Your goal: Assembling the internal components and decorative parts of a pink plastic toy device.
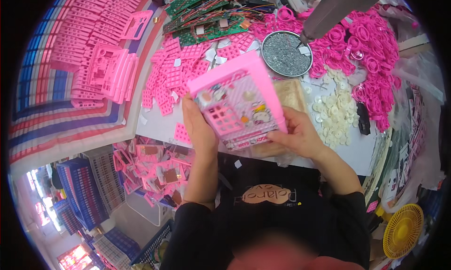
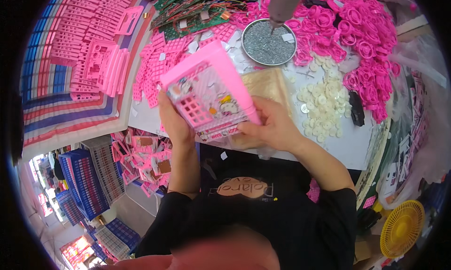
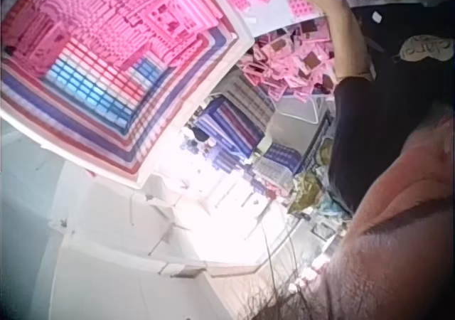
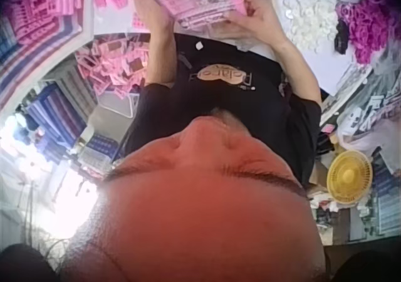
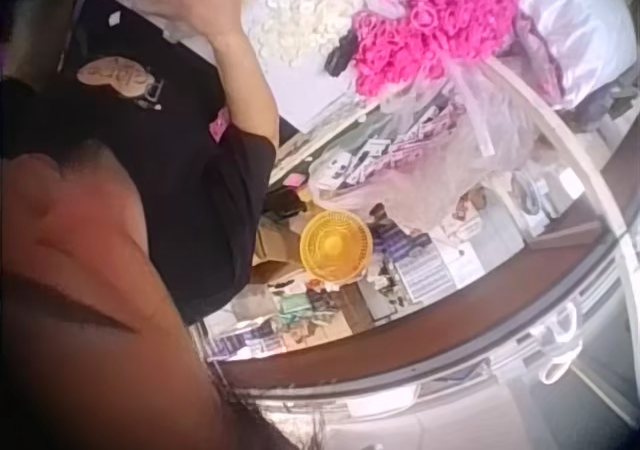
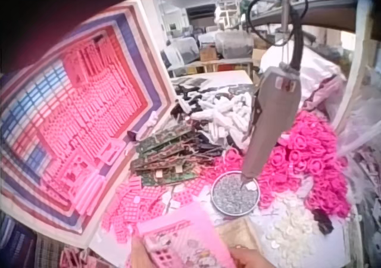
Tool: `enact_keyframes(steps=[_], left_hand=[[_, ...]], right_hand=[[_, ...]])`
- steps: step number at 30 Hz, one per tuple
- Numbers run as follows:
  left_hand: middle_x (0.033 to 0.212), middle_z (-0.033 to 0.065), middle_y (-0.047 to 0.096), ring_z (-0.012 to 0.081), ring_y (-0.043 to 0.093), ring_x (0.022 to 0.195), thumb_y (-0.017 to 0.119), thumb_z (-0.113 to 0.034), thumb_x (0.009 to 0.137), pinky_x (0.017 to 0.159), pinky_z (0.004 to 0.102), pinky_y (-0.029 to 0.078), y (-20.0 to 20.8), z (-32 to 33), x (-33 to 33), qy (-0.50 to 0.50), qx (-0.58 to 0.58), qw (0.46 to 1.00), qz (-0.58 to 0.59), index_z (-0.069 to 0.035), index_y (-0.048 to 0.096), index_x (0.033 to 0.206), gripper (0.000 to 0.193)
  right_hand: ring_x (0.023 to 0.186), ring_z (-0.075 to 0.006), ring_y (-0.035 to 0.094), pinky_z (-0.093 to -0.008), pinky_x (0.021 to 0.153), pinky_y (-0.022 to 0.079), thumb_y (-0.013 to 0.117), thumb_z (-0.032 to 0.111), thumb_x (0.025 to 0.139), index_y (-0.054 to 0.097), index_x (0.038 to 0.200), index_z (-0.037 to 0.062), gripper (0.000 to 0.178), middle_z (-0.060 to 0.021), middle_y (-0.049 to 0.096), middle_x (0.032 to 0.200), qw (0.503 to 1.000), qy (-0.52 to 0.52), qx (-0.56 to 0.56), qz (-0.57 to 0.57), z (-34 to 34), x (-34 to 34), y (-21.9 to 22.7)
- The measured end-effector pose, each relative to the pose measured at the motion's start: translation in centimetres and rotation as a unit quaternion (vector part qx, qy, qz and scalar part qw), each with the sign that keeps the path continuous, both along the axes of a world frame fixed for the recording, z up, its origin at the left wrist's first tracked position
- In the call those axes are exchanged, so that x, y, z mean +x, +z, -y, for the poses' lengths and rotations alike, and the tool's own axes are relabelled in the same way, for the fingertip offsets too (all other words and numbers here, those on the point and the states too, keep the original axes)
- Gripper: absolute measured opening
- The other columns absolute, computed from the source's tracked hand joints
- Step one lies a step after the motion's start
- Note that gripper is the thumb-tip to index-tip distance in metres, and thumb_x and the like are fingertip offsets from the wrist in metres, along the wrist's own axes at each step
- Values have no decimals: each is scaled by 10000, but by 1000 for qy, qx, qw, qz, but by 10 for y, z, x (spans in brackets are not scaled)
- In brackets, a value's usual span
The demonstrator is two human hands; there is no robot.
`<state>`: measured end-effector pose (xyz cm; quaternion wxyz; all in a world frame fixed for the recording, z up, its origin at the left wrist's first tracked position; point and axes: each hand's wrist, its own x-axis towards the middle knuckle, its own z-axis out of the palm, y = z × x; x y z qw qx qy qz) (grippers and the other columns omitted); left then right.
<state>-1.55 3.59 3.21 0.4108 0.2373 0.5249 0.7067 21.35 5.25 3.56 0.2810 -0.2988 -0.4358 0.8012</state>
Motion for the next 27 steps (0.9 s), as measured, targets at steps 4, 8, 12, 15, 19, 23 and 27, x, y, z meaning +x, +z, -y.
enact_keyframes(steps=[4,8,12,15,19,23,27], left_hand=[[1045,47,645,75,594,879,390,-240,1104,772,234,488,-15,29,5,-63,-68,985,-146,0,566,1266,339],[932,27,638,66,575,781,376,-217,1094,694,227,483,-24,25,2,-28,-7,972,-234,36,597,1208,355],[921,24,647,64,581,787,398,-255,1089,696,229,490,-16,25,4,-55,38,973,-222,56,588,1261,403],[930,31,663,82,606,823,403,-286,1087,719,247,510,-15,24,12,-64,43,981,-180,64,578,1293,442],[1038,58,691,120,645,888,427,-303,1089,773,273,525,-2,19,11,-147,33,977,-148,52,593,1294,442],[984,27,694,121,642,897,516,-311,1071,791,300,524,25,-6,-5,-208,89,970,-91,42,639,1228,405],[943,72,698,182,652,898,691,-280,937,788,329,508,30,-14,-13,-249,204,886,-334,0,664,1100,325]], right_hand=[[1170,-165,627,-323,998,521,686,6,933,475,1423,-48,536,-117,637,1310,998,-40,56,-1,6,-2,1],[1166,-163,623,-320,992,526,679,2,939,482,1426,-45,528,-111,637,1296,998,-38,44,-10,19,-9,1],[1152,-154,623,-319,977,529,695,26,940,519,1396,-46,494,-115,629,1307,995,-57,81,-22,16,-3,-7],[1078,-136,645,-300,915,546,695,42,944,582,1328,-53,412,-104,665,1250,990,-44,130,13,8,5,-7],[1007,-118,653,-288,882,541,701,61,943,634,1260,-56,344,-77,709,1141,995,-82,50,22,-4,10,0],[963,-108,659,-279,864,533,708,98,945,655,1234,-34,322,-66,726,1077,993,-43,97,48,-7,14,12],[962,-191,685,-328,873,533,756,137,874,677,1194,17,351,-93,733,1064,915,-48,350,197,-40,35,14]])
